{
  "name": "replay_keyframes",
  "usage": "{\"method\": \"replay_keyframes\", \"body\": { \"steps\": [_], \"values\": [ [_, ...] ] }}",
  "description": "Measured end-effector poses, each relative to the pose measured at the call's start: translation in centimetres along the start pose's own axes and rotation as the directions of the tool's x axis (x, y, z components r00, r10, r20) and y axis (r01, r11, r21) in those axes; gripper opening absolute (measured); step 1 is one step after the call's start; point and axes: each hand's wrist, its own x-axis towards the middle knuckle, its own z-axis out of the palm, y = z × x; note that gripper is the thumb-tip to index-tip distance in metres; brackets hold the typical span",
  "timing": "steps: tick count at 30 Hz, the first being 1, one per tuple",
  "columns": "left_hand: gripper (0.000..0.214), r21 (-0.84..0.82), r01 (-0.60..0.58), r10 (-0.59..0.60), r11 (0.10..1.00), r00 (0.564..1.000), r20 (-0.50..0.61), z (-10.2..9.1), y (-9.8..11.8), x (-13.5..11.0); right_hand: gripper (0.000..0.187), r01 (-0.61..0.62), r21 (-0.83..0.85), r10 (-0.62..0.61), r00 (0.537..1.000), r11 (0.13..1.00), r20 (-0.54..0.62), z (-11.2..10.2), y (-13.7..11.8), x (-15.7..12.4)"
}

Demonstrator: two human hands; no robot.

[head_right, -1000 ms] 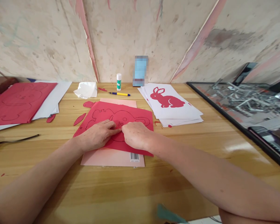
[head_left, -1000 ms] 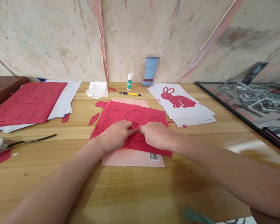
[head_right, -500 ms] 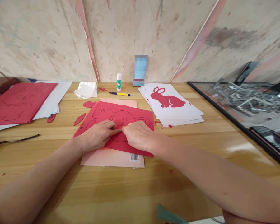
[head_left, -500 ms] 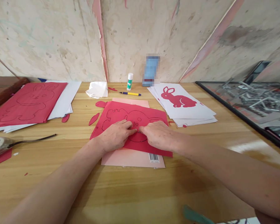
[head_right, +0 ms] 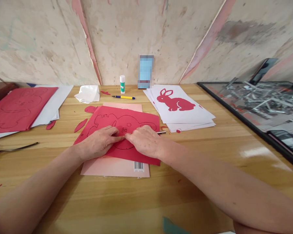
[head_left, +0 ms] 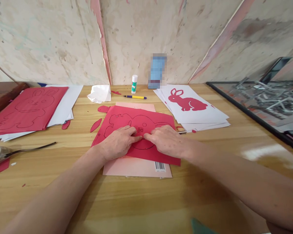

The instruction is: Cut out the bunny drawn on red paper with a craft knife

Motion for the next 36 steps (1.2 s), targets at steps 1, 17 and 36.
{"method": "replay_keyframes", "body": {
  "steps": [1,17,36],
  "values": [
    [0.042,-0.002,-0.003,0.003,1.0,1.0,0.003,0.0,0.0,0.0,0.027,0.002,0.008,-0.002,1.0,1.0,0.005,0.0,0.1,0.0],
    [0.041,0.019,-0.024,0.025,1.0,0.999,-0.025,0.1,0.0,0.0,0.034,0.027,0.026,-0.028,0.998,0.999,0.054,0.2,1.0,0.2],
    [0.041,-0.029,-0.013,0.011,1.0,0.998,-0.06,0.3,-0.1,-0.1,0.035,0.06,0.049,-0.06,0.998,0.997,-0.013,1.0,1.5,-0.1]
  ]
}}
